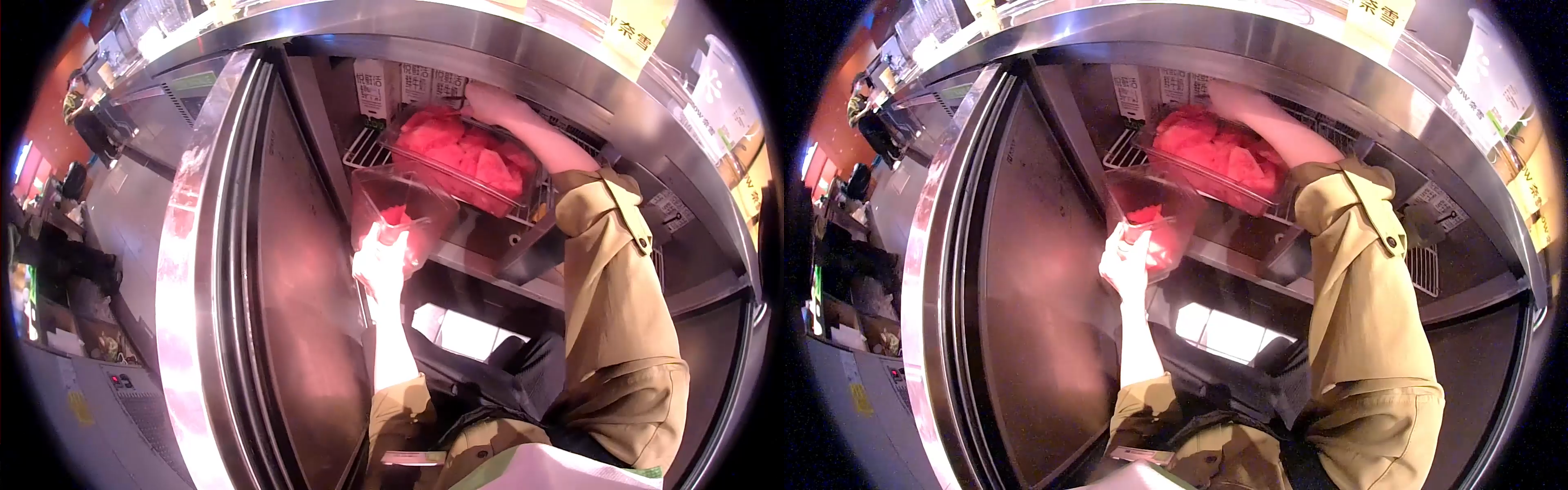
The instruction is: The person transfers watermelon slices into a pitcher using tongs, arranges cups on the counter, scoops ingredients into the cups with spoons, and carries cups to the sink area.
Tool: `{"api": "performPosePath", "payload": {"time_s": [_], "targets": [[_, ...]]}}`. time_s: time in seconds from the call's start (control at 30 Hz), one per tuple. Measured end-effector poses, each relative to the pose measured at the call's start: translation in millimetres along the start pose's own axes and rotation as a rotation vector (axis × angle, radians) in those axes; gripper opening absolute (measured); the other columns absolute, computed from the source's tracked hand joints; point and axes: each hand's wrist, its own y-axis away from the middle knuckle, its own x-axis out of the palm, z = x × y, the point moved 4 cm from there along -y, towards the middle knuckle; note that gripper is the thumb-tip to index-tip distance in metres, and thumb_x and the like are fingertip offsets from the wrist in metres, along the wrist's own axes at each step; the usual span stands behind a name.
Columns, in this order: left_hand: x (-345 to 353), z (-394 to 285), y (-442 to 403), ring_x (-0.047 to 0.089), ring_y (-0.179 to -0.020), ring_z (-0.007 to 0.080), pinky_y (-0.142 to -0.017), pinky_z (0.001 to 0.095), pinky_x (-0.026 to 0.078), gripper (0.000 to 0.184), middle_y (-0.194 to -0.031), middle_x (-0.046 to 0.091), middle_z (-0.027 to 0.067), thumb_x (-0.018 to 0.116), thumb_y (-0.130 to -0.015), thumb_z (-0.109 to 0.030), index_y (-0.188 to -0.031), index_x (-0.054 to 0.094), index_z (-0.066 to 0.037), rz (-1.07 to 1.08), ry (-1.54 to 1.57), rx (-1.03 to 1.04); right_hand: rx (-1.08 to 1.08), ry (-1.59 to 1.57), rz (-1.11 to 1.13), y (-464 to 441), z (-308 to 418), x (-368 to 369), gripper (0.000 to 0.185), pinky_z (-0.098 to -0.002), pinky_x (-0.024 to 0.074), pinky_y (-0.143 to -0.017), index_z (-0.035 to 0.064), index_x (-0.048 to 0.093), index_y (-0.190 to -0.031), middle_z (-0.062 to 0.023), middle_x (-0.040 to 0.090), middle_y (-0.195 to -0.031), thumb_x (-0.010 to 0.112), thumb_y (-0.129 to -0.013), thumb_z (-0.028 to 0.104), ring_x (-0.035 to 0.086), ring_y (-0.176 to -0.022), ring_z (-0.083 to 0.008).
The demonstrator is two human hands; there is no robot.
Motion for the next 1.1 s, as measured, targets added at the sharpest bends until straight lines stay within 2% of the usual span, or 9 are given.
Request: {"api": "performPosePath", "payload": {"time_s": [0.2,0.3,0.47,0.57,0.63,0.73,0.8,0.93,1.1], "targets": [[-5,-12,-3,0.049,-0.055,0.0133,-0.058,0.0282,0.043,0.05,-0.06,0.055,0.0046,0.078,-0.059,-0.02,-0.103,0.06,-0.004,0.037,-0.022,-0.023,0.045,0.328,0.025,-10,16,10,0.023,-0.0433,0.0475,-0.07,-0.0024,0.063,-0.082,-0.0223,0.059,-0.089,0.051,-0.075,0.017,0.059,-0.083,-0.0353],[-3,-8,-5,0.049,-0.056,0.0139,-0.058,0.0289,0.043,0.05,-0.061,0.055,0.0049,0.078,-0.059,-0.021,-0.102,0.06,-0.004,0.055,-0.086,-0.035,-0.112,0.431,0.045,-6,19,14,0.023,-0.0435,0.048,-0.068,-0.0003,0.063,-0.08,-0.0198,0.061,-0.085,0.048,-0.075,0.016,0.06,-0.08,-0.0344],[-5,-8,-3,0.049,-0.058,0.0119,-0.06,0.0274,0.044,0.05,-0.064,0.056,0.0035,0.077,-0.06,-0.022,-0.102,0.06,-0.002,-0.023,-0.096,0.014,-0.053,0.122,-0.091,58,38,-43,0.027,-0.0414,0.0489,-0.061,0.0005,0.062,-0.078,-0.0202,0.059,-0.074,0.052,-0.079,0.025,0.06,-0.072,-0.0348],[-3,-2,2,0.053,-0.063,0.0084,-0.063,0.0234,0.046,0.046,-0.07,0.06,0.003,0.077,-0.062,-0.016,-0.102,0.06,-0.001,0.096,-0.031,-0.211,-0.183,0.175,0.009,96,67,-49,0.036,-0.0418,0.048,-0.058,-0.0016,0.058,-0.07,-0.0185,0.058,-0.064,0.054,-0.079,0.033,0.059,-0.063,-0.0352],[-2,-6,5,0.054,-0.065,0.0085,-0.065,0.0237,0.046,0.046,-0.071,0.06,0.0034,0.076,-0.062,-0.013,-0.102,0.059,0.0,0.075,0.073,-0.198,-0.247,0.113,0.208,115,82,-43,0.041,-0.0417,0.0469,-0.055,-0.0011,0.055,-0.069,-0.019,0.057,-0.061,0.053,-0.079,0.038,0.057,-0.06,-0.0356],[-3,-8,10,0.054,-0.066,0.009,-0.066,0.024,0.047,0.045,-0.073,0.06,0.0043,0.076,-0.063,-0.01,-0.103,0.059,0.001,0.099,0.136,-0.19,-0.149,0.094,-0.002,128,50,-41,0.044,-0.0396,0.047,-0.056,-0.0013,0.057,-0.071,-0.0199,0.057,-0.063,0.054,-0.078,0.042,0.058,-0.063,-0.0355],[-3,-14,16,0.054,-0.066,0.0094,-0.066,0.0242,0.047,0.044,-0.075,0.06,0.0049,0.075,-0.063,-0.007,-0.103,0.058,0.002,0.13,0.156,-0.196,0.234,0.027,0.206,143,27,-54,0.039,-0.0428,0.0473,-0.062,-0.0017,0.061,-0.073,-0.0233,0.059,-0.072,0.057,-0.077,0.037,0.059,-0.072,-0.0356],[7,-7,27,0.055,-0.057,0.0129,-0.062,0.028,0.046,0.05,-0.062,0.06,0.0053,0.079,-0.056,-0.014,-0.102,0.06,-0.002,0.104,0.26,-0.177,0.216,0.139,0.07,150,5,-22,0.033,-0.0431,0.0474,-0.065,-0.0007,0.063,-0.075,-0.0216,0.059,-0.072,0.059,-0.076,0.032,0.059,-0.071,-0.0373],[11,-5,30,0.056,-0.062,0.0144,-0.062,0.0289,0.046,0.051,-0.067,0.06,0.0072,0.079,-0.056,-0.015,-0.102,0.06,-0.002,0.157,0.23,-0.144,0.254,0.057,-0.011,163,-6,-27,0.026,-0.0431,0.0457,-0.065,0.0024,0.064,-0.076,-0.0194,0.059,-0.07,0.06,-0.075,0.028,0.057,-0.067,-0.0369]]}}
